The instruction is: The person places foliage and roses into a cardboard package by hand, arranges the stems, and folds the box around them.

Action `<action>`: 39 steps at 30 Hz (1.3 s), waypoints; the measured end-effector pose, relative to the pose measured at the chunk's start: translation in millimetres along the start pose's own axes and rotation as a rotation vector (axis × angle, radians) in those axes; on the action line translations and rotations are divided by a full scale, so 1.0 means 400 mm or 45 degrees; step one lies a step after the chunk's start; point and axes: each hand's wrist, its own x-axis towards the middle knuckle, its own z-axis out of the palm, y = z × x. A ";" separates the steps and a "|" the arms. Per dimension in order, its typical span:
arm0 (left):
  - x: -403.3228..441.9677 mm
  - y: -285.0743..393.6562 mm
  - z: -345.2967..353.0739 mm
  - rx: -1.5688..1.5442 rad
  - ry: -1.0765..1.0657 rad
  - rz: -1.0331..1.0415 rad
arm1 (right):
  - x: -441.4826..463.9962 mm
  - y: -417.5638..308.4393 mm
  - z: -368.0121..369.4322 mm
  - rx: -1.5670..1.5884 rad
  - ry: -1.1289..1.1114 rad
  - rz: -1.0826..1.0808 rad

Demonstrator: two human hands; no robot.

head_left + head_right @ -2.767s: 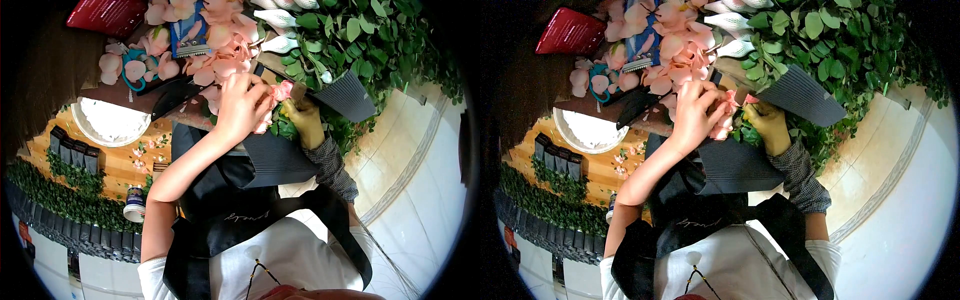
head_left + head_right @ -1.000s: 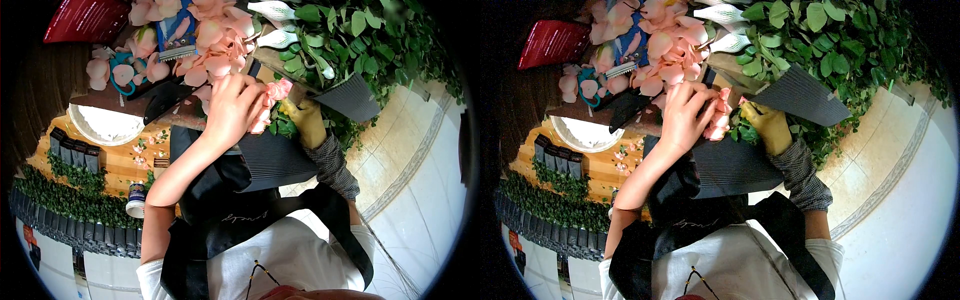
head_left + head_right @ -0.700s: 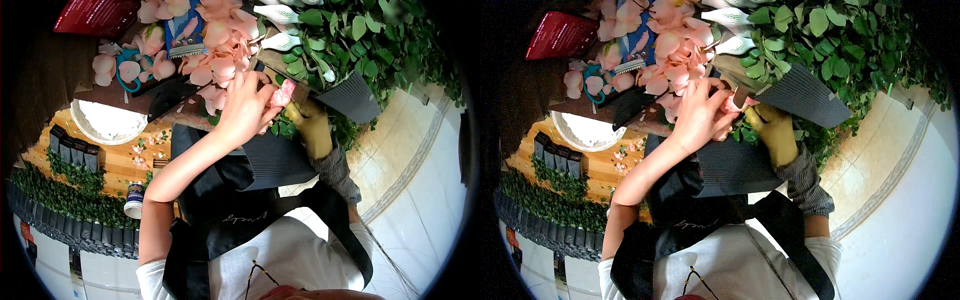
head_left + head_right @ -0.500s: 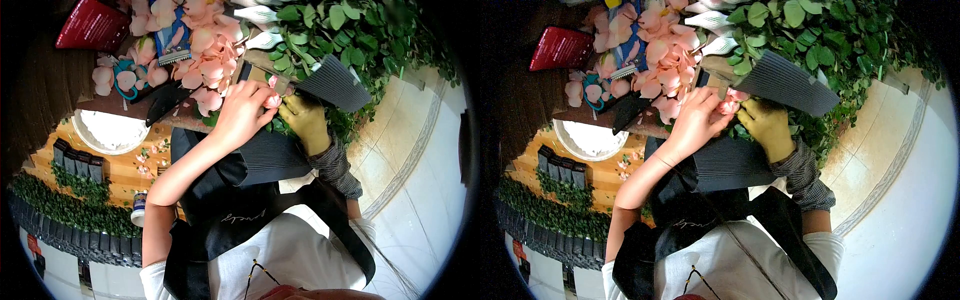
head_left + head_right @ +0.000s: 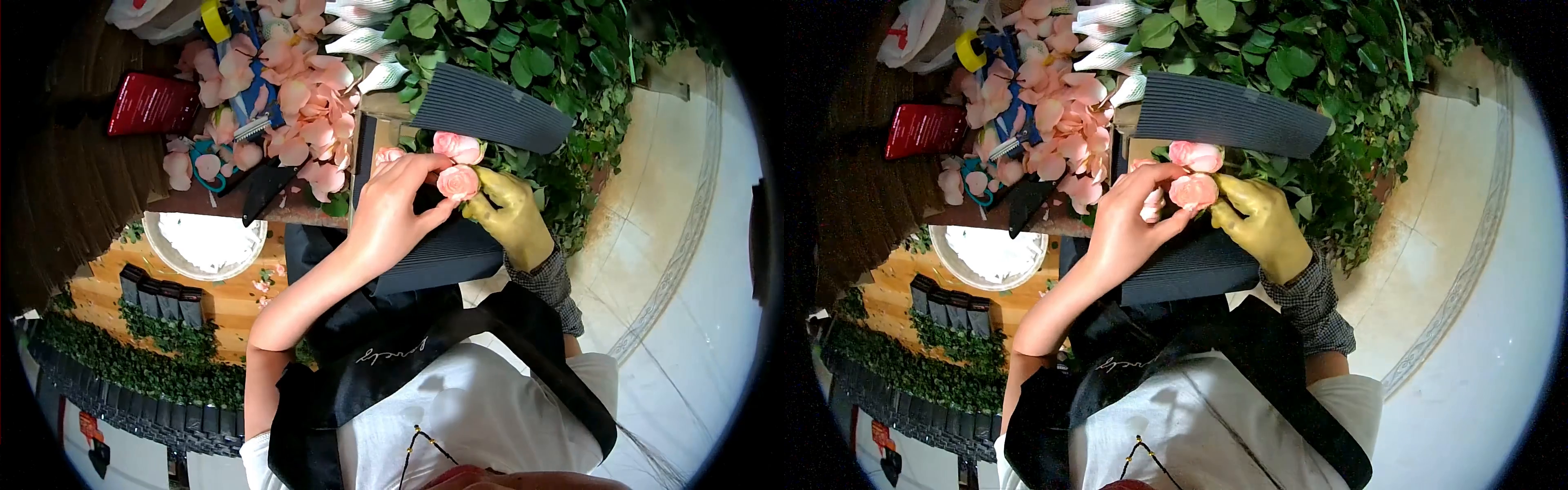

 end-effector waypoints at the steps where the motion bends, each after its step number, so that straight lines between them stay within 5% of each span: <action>1: -0.007 0.009 0.002 -0.057 0.006 -0.071 | -0.005 -0.010 -0.002 0.087 0.006 0.088; 6: -0.030 0.059 -0.011 0.291 0.111 0.253 | -0.011 0.002 0.003 0.045 0.057 -0.080; 13: -0.040 0.087 -0.004 0.551 0.130 0.123 | -0.005 0.023 0.018 -0.012 0.147 -0.233; 16: -0.045 0.082 0.002 0.556 0.127 0.069 | -0.009 0.009 0.015 0.122 0.088 0.035; 25: -0.060 0.085 0.003 0.557 0.031 0.172 | 0.000 0.053 0.037 -0.044 0.209 -0.259; 29: -0.066 0.080 0.002 0.682 0.092 0.290 | -0.001 0.029 0.034 0.018 0.201 -0.213; 36: -0.056 0.079 -0.020 0.739 0.151 0.082 | -0.007 0.013 0.025 0.141 0.073 0.041; 39: -0.050 0.085 -0.027 0.603 0.142 0.125 | -0.012 0.056 0.041 0.011 0.208 -0.171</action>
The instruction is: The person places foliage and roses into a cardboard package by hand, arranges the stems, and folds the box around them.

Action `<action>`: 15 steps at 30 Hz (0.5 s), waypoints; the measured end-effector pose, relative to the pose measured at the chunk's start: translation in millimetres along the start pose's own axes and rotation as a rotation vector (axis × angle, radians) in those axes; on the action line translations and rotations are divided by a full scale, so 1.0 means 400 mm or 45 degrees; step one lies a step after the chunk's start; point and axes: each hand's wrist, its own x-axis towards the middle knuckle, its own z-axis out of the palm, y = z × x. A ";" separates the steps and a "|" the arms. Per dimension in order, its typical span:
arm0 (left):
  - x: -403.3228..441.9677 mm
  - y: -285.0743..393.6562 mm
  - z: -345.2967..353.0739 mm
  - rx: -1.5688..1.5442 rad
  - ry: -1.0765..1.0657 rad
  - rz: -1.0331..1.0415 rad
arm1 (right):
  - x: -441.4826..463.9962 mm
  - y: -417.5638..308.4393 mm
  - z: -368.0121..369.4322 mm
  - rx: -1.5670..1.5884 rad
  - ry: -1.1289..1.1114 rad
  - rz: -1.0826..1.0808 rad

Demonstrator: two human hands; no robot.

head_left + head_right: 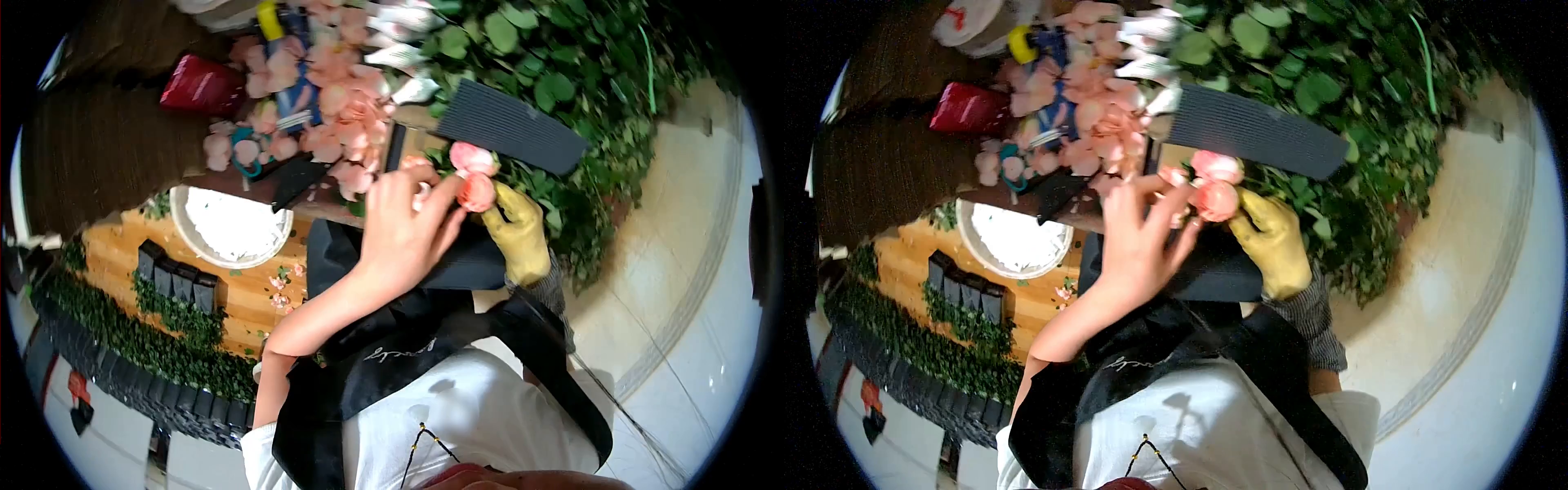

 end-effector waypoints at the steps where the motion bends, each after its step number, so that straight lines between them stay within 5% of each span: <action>1: -0.004 -0.001 0.010 -0.013 -0.021 -0.021 | -0.002 -0.010 -0.008 -0.078 -0.036 0.066; 6: -0.002 -0.029 0.036 -0.069 0.109 0.074 | -0.021 0.047 0.013 0.387 -0.027 0.380; 10: -0.045 -0.026 0.046 0.183 0.169 0.273 | 0.002 0.188 0.023 0.039 0.009 -0.114; 15: -0.042 -0.022 0.027 0.221 0.191 0.401 | 0.005 0.067 0.031 0.272 -0.034 0.091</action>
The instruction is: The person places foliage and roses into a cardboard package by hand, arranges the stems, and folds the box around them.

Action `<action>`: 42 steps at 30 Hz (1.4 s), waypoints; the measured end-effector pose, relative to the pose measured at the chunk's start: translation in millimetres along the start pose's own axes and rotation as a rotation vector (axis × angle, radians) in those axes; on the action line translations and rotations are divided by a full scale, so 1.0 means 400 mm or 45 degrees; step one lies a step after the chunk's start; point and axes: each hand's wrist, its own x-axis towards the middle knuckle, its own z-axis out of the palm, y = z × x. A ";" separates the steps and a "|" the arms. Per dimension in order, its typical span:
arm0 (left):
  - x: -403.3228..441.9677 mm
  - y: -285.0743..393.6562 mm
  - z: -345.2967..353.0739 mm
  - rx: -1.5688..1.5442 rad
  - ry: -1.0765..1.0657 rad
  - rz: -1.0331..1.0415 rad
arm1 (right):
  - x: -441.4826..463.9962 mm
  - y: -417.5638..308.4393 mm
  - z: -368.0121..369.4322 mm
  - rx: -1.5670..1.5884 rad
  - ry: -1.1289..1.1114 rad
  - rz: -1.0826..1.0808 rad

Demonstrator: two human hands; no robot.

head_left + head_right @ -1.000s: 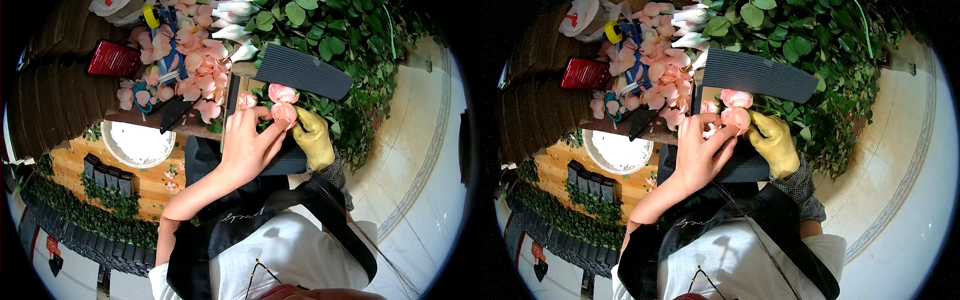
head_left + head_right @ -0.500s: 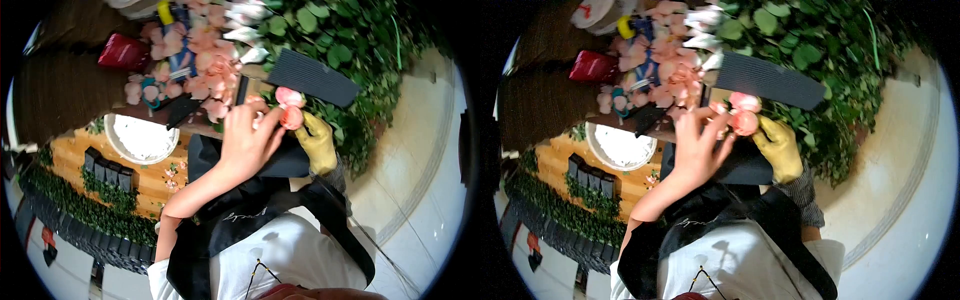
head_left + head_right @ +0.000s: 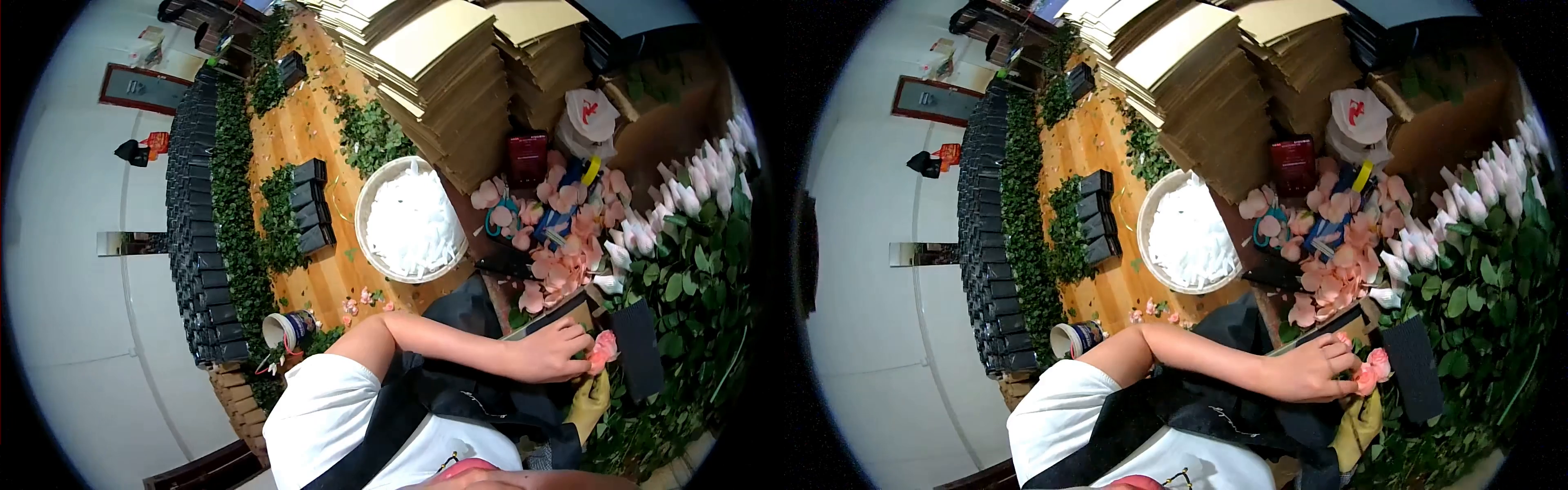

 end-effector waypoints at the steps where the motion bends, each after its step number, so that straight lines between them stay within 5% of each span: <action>1: 0.002 -0.002 -0.004 -0.092 -0.035 -0.077 | 0.001 0.008 -0.004 -0.124 0.000 -0.064; 4: 0.004 -0.005 -0.002 -0.199 -0.056 -0.187 | 0.006 0.035 -0.013 -0.241 0.042 -0.175; 6: -0.001 -0.007 0.003 -0.208 -0.118 -0.296 | 0.003 0.035 -0.031 -0.150 -0.077 0.159; 11: 0.005 -0.006 0.007 -0.180 -0.108 -0.277 | 0.002 0.034 -0.020 -0.166 -0.042 -0.058; 14: 0.006 -0.008 0.012 -0.113 -0.149 -0.303 | 0.006 -0.033 -0.013 -0.192 -0.061 0.162; 16: 0.013 -0.011 0.010 -0.078 -0.142 -0.180 | 0.007 0.017 -0.022 -0.525 -0.004 -0.345; 19: 0.025 -0.009 0.030 -0.304 -0.064 -0.278 | -0.006 -0.067 -0.011 -0.261 -0.066 0.035; 22: 0.025 -0.019 0.009 -0.218 -0.216 -0.089 | -0.009 -0.026 -0.017 -0.402 0.053 -0.204; 27: 0.035 -0.010 -0.028 -0.195 -0.300 -0.248 | -0.002 -0.073 -0.001 -0.353 0.099 -0.250; 34: 0.047 -0.005 -0.010 -0.096 -0.259 -0.342 | 0.003 -0.085 -0.010 -0.131 -0.036 0.169; 39: 0.040 -0.006 -0.009 -0.193 -0.296 -0.265 | 0.005 -0.063 -0.006 -0.329 0.089 -0.236; 42: 0.041 0.000 -0.012 -0.213 -0.312 -0.290 | 0.006 -0.060 -0.011 -0.356 0.057 -0.180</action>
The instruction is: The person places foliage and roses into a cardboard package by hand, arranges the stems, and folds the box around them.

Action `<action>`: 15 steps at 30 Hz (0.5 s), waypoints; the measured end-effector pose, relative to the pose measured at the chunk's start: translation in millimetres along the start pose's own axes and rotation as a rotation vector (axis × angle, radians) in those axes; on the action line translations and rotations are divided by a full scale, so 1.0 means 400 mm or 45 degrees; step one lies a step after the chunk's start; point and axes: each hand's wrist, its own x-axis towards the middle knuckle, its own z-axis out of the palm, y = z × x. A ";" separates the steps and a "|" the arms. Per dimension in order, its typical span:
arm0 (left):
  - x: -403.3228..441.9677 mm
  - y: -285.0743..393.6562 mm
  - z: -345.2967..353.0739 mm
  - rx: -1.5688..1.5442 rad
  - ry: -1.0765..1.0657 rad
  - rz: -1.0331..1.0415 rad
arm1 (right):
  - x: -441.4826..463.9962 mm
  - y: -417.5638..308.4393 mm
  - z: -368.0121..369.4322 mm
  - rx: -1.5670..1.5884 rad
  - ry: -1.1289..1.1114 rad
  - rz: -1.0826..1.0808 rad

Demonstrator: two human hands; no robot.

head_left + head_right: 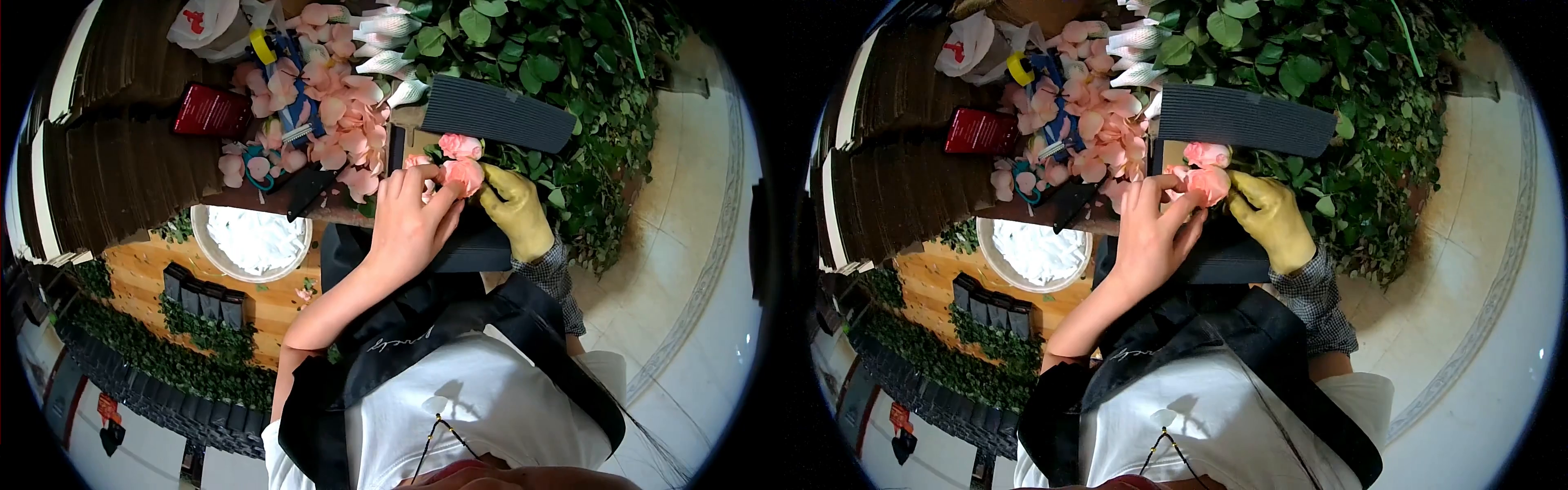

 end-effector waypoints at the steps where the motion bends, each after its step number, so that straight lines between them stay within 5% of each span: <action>1: 0.001 -0.003 0.001 -0.037 -0.010 0.017 | 0.001 0.000 0.002 -0.002 -0.003 0.000; 15: -0.014 -0.018 -0.011 0.095 0.008 0.112 | 0.000 -0.010 0.003 0.273 -0.035 0.148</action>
